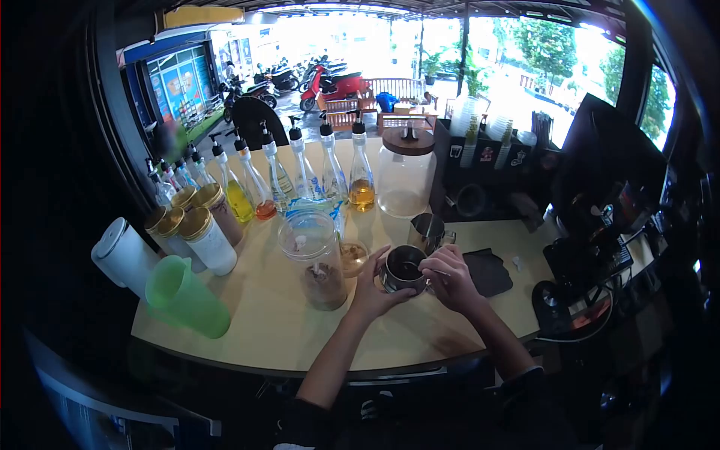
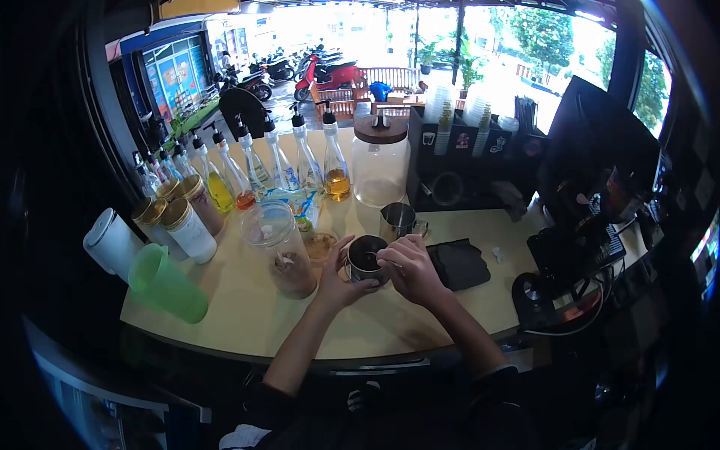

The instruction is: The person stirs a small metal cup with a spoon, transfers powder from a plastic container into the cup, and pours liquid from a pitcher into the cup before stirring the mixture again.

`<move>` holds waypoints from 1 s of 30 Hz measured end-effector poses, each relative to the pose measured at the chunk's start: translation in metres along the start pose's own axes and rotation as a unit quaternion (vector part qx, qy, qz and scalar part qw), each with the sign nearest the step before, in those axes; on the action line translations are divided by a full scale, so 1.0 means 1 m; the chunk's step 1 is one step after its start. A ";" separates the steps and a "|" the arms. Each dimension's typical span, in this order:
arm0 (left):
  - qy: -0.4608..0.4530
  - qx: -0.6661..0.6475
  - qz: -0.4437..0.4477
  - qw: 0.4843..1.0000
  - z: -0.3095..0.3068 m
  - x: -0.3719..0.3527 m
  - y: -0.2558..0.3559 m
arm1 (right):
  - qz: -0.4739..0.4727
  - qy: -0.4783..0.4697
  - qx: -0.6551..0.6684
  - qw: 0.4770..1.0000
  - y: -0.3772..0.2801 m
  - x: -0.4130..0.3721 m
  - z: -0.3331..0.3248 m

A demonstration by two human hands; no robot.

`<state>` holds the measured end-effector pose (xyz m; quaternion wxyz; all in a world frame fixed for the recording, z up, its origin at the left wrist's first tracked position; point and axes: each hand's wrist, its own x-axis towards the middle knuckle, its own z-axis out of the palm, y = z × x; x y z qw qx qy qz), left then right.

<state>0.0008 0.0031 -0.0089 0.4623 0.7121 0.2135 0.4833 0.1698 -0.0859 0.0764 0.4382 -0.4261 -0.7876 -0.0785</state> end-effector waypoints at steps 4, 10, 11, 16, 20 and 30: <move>0.010 -0.012 0.015 1.000 0.001 0.001 0.000 | 0.002 -0.008 -0.016 1.000 0.005 0.005 -0.008; 0.016 -0.004 0.001 1.000 0.002 -0.002 0.005 | -0.053 -0.007 -0.033 0.998 0.015 0.002 -0.008; 0.017 -0.002 0.005 1.000 0.002 -0.001 0.006 | -0.046 -0.008 -0.025 0.999 0.016 0.001 -0.005; 0.024 -0.014 -0.009 1.000 0.004 -0.003 0.013 | -0.066 -0.017 0.019 0.997 0.013 0.000 -0.006; 0.015 -0.006 0.003 1.000 0.003 -0.001 0.012 | -0.068 -0.018 0.017 0.997 0.021 0.000 -0.006; 0.010 0.001 0.006 1.000 0.002 0.000 0.014 | -0.049 -0.031 0.057 0.997 0.019 0.003 -0.003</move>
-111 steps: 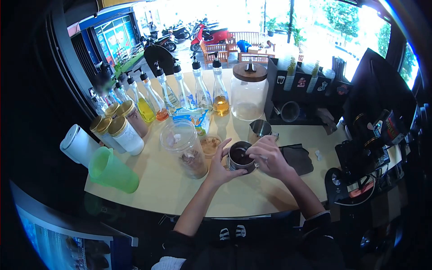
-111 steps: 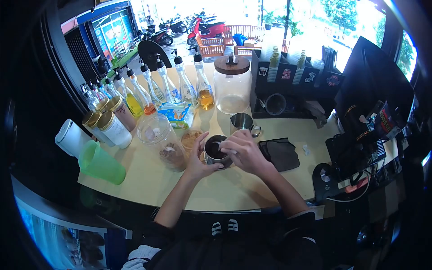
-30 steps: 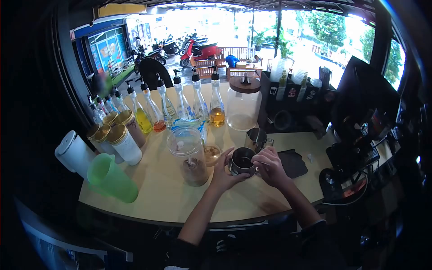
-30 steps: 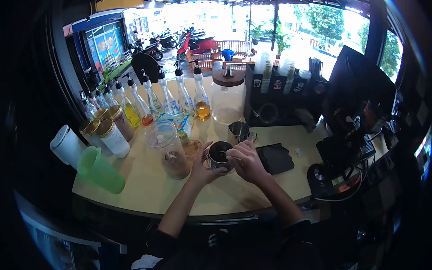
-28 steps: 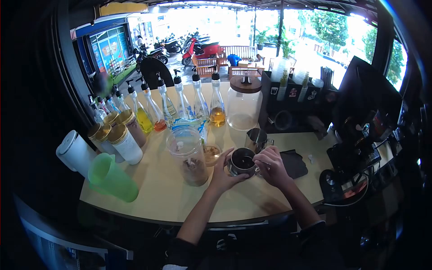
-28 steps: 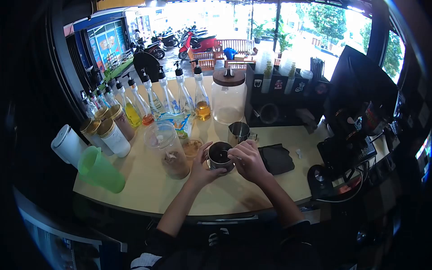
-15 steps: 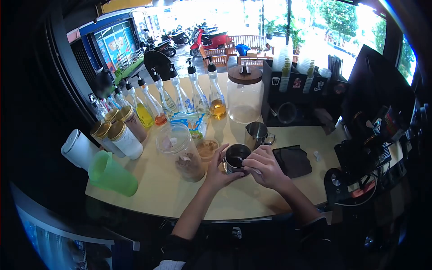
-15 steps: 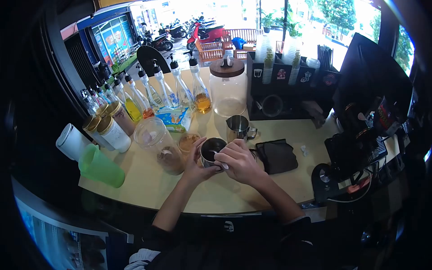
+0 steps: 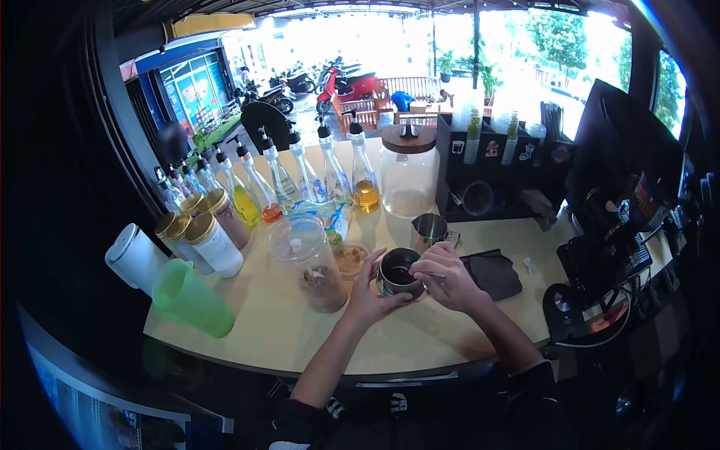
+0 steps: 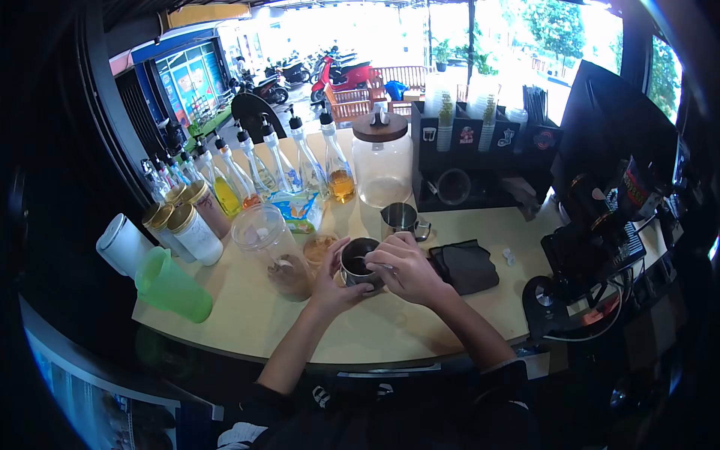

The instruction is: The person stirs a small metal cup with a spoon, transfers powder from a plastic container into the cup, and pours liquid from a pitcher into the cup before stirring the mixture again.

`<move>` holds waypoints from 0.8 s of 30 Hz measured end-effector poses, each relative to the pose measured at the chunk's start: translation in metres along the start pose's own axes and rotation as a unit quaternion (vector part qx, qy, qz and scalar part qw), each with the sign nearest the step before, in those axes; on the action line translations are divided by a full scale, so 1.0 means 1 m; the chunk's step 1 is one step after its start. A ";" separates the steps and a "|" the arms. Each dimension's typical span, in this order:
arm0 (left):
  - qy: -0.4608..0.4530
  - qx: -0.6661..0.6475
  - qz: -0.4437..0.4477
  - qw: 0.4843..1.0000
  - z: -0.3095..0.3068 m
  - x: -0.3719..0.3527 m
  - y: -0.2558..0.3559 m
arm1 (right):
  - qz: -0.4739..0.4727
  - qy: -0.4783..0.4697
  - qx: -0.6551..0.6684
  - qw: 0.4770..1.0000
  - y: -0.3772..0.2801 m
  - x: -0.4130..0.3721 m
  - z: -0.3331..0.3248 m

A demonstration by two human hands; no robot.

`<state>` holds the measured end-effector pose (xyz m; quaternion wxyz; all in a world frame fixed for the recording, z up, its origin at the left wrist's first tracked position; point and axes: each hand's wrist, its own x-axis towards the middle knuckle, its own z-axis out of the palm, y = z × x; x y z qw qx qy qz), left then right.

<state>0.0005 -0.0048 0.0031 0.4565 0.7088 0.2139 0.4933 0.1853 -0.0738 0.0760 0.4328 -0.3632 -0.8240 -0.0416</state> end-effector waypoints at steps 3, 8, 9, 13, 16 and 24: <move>-0.004 0.022 -0.010 1.000 -0.001 -0.001 0.000 | 0.027 0.005 -0.029 0.999 0.006 0.002 -0.002; -0.009 0.009 -0.005 1.000 -0.001 0.000 -0.002 | 0.006 0.000 0.018 1.000 0.001 0.002 -0.002; -0.009 0.015 -0.007 1.000 -0.001 0.000 -0.001 | 0.004 0.000 0.018 1.000 0.003 0.003 -0.002; -0.008 0.020 -0.012 1.000 -0.001 0.000 -0.002 | 0.011 0.002 0.017 1.000 0.005 0.002 -0.001; -0.009 0.013 -0.001 1.000 -0.001 0.000 0.000 | -0.003 0.002 0.005 1.000 0.008 0.005 -0.004; -0.005 0.023 -0.005 1.000 -0.002 0.002 -0.001 | -0.007 0.008 -0.005 1.000 0.012 0.008 -0.005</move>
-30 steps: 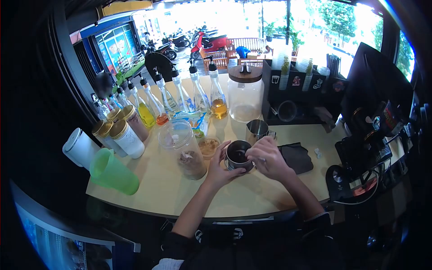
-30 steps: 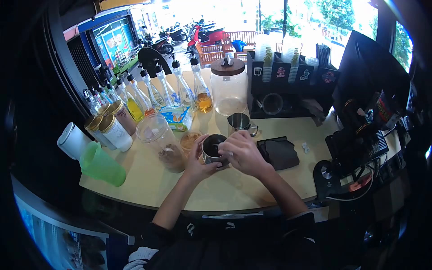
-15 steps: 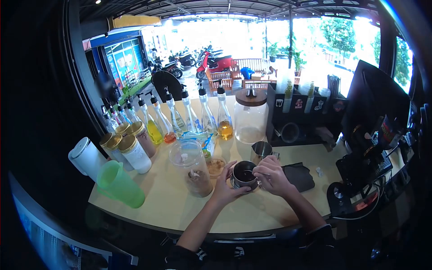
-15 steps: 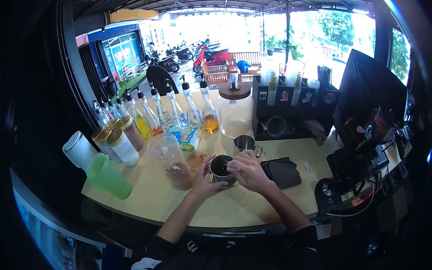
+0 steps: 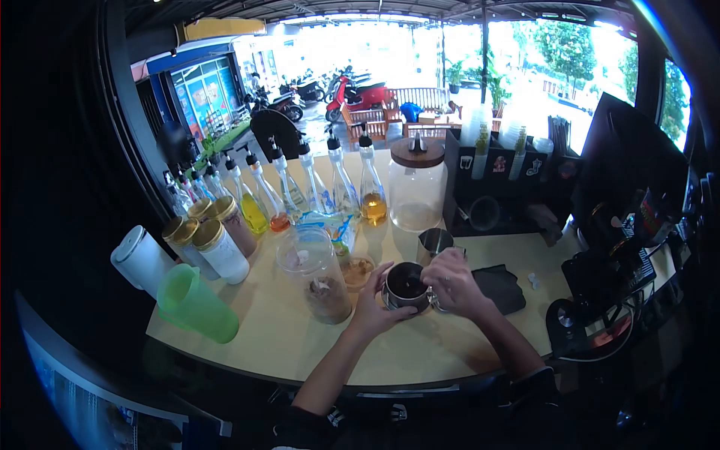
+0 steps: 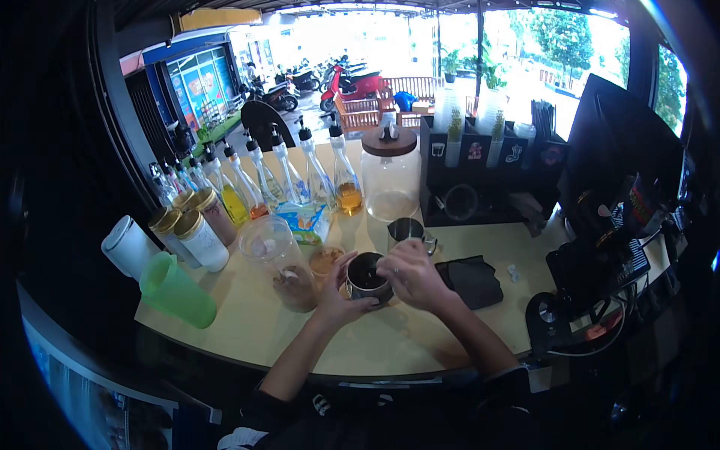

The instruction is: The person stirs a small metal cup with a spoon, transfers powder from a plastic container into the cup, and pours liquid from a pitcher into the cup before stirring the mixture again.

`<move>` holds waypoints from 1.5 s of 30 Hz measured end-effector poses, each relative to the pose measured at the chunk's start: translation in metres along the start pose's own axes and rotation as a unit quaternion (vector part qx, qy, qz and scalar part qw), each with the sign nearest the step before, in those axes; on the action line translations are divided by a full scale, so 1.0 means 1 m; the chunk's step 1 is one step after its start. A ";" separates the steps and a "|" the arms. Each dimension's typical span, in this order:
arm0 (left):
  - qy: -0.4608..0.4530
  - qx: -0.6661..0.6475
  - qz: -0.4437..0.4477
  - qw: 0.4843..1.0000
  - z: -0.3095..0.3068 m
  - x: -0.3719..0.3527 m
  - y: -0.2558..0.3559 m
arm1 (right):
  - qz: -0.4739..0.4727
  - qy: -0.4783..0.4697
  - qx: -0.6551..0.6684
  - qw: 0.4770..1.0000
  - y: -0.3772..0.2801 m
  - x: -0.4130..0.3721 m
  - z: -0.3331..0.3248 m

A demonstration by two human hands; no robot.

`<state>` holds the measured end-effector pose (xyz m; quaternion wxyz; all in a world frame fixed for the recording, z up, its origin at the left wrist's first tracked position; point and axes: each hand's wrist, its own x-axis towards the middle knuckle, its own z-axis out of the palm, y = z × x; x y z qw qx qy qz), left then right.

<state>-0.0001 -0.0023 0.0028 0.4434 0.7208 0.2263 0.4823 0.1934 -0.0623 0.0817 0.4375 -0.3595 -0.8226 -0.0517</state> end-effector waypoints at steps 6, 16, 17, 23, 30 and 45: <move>0.000 -0.004 -0.004 1.000 0.000 0.000 0.000 | 0.005 -0.005 0.035 0.999 -0.006 -0.003 0.003; -0.002 0.007 -0.003 1.000 0.000 -0.001 0.002 | 0.021 0.005 0.002 1.000 -0.003 -0.007 0.003; 0.000 0.007 -0.002 1.000 0.001 -0.001 0.001 | 0.034 0.015 -0.021 0.999 -0.002 -0.008 0.003; -0.002 0.007 0.003 1.000 -0.001 0.000 0.002 | 0.005 0.020 -0.006 1.000 -0.011 -0.015 0.004; -0.004 0.003 0.000 1.000 0.000 0.000 0.000 | 0.013 0.016 -0.018 1.000 -0.009 -0.011 0.003; -0.002 0.050 -0.008 0.999 -0.001 0.004 0.016 | -0.042 0.004 -0.125 0.991 -0.027 -0.021 -0.003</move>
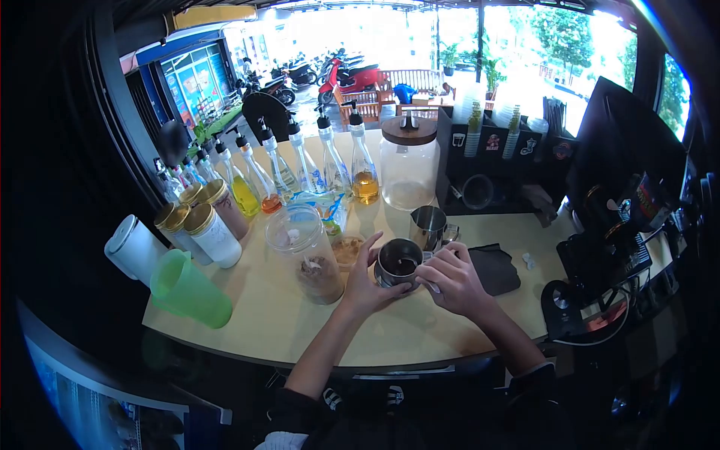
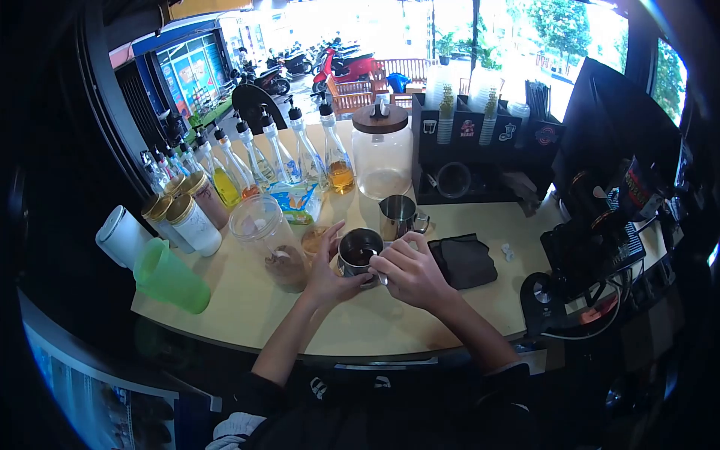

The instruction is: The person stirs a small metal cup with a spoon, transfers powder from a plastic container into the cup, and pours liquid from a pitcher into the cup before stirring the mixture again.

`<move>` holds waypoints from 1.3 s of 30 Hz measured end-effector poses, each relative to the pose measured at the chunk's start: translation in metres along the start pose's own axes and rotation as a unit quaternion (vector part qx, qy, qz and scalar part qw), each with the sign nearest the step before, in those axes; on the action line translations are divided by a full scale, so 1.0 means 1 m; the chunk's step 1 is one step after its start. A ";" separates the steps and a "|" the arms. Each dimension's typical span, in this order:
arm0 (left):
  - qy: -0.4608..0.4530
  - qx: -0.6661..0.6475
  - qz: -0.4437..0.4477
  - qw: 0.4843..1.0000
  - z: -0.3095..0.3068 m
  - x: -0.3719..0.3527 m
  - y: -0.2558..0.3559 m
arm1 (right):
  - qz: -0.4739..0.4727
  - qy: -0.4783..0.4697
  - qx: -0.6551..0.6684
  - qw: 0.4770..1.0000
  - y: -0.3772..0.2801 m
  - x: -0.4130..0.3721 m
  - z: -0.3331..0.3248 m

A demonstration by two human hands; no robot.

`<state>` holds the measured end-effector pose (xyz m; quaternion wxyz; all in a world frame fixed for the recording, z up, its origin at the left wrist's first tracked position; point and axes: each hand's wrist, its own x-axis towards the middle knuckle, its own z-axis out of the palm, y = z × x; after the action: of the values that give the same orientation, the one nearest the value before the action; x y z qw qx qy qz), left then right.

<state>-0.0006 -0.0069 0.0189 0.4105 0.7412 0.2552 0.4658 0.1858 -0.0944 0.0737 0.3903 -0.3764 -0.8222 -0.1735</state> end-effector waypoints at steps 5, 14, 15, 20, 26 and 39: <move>-0.025 -0.024 -0.019 0.999 -0.003 0.003 -0.003 | 0.042 0.026 0.051 0.998 0.001 0.002 0.006; -0.060 -0.023 -0.026 0.998 -0.015 0.013 -0.002 | 0.048 0.017 0.079 0.996 0.003 0.008 0.003; -0.061 -0.027 -0.027 0.997 -0.015 0.013 -0.003 | 0.051 0.017 0.079 0.995 0.005 0.007 0.004; -0.072 -0.019 -0.026 0.997 -0.021 0.019 0.007 | 0.059 0.036 0.093 0.993 0.006 0.009 0.004; -0.081 -0.020 -0.028 0.996 -0.023 0.026 0.017 | 0.142 0.109 0.122 0.976 0.006 0.011 -0.009; -0.090 0.002 -0.008 0.996 -0.017 0.021 0.015 | 0.292 0.193 0.331 0.876 0.000 -0.019 -0.033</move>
<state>-0.0063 0.0077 0.0455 0.4339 0.7789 0.2242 0.3934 0.2103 -0.1230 0.0805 0.6756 -0.4071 -0.5930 0.1618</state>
